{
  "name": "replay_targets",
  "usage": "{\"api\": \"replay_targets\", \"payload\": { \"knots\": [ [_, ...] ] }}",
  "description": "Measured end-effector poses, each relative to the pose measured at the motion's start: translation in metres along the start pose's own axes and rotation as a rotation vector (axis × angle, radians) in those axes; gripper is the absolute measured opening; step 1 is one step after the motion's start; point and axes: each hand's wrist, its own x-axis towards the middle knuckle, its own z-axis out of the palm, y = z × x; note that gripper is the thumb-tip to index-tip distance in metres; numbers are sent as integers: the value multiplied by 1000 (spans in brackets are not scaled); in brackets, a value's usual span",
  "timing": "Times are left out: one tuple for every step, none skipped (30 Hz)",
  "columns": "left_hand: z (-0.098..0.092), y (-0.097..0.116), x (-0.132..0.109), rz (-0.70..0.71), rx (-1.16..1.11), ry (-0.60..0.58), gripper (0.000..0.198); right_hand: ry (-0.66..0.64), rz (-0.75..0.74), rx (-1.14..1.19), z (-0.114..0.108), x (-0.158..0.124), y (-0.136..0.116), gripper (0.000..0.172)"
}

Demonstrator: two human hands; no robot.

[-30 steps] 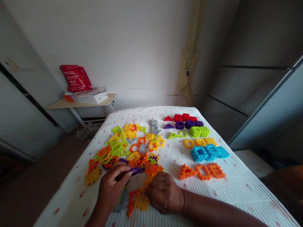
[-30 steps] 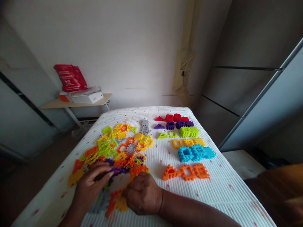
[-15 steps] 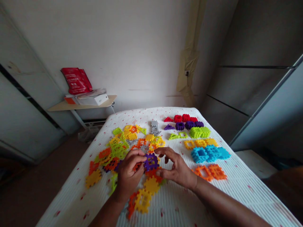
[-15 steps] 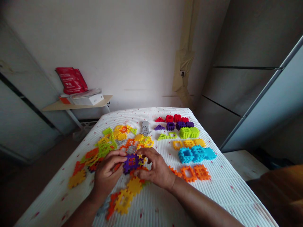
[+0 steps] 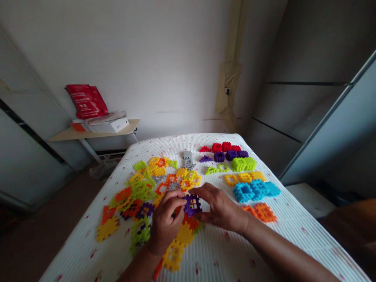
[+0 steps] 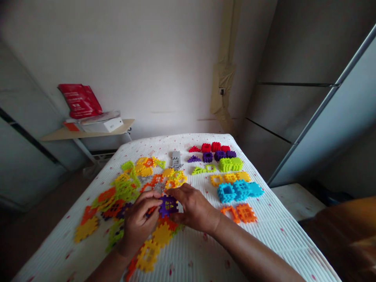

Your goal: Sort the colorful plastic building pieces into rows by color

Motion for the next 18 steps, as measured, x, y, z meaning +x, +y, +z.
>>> {"api": "replay_targets", "payload": {
  "knots": [
    [1, -2, -1, 1, 2, -6, 19, -15, 0, -21, -2, 1, 0, 58],
    [2, -4, -3, -3, 0, -6, 21, -19, -2, -43, -6, 2, 3, 59],
    [3, -7, -4, -5, -4, -2, 23, -11, 1, -71, -12, 4, 9, 58],
    [2, -10, -5, -9, -5, 4, 24, 10, 12, -106, -21, 7, 18, 57],
    [2, -13, -6, -11, 0, 8, 25, 38, 39, -152, -32, 11, 30, 55],
    [0, -17, -7, -16, 13, 9, 25, 65, 85, -207, -46, 15, 46, 53],
    [-2, -20, -8, -19, 31, 9, 24, 88, 144, -279, -62, 19, 63, 51],
    [-4, -23, -10, -21, 51, 8, 22, 89, 232, -361, -78, 23, 82, 50],
    [-5, -26, -11, -23, 68, 10, 21, 65, 342, -450, -94, 27, 101, 50],
    [-7, -28, -12, -27, 80, 15, 20, 24, 453, -532, -109, 30, 121, 50],
    [-8, -30, -13, -29, 85, 21, 19, 16, 505, -562, -122, 33, 139, 48],
    [-9, -32, -13, -29, 88, 27, 19, 1, 534, -577, -132, 35, 156, 46],
    [-9, -33, -14, -30, 91, 33, 19, -16, 563, -592, -140, 36, 171, 46],
    [-9, -35, -15, -33, 96, 34, 18, -32, 581, -601, -145, 37, 184, 47],
    [-9, -36, -15, -35, 101, 34, 18, -53, 599, -611, -149, 37, 196, 47],
    [-8, -37, -16, -39, 106, 34, 17, -74, 616, -620, -150, 38, 205, 48],
    [-8, -38, -16, -43, 112, 31, 16, -97, 630, -628, -150, 38, 214, 49],
    [-8, -39, -16, -45, 118, 30, 15, -120, 643, -634, -150, 39, 221, 49]
  ]
}}
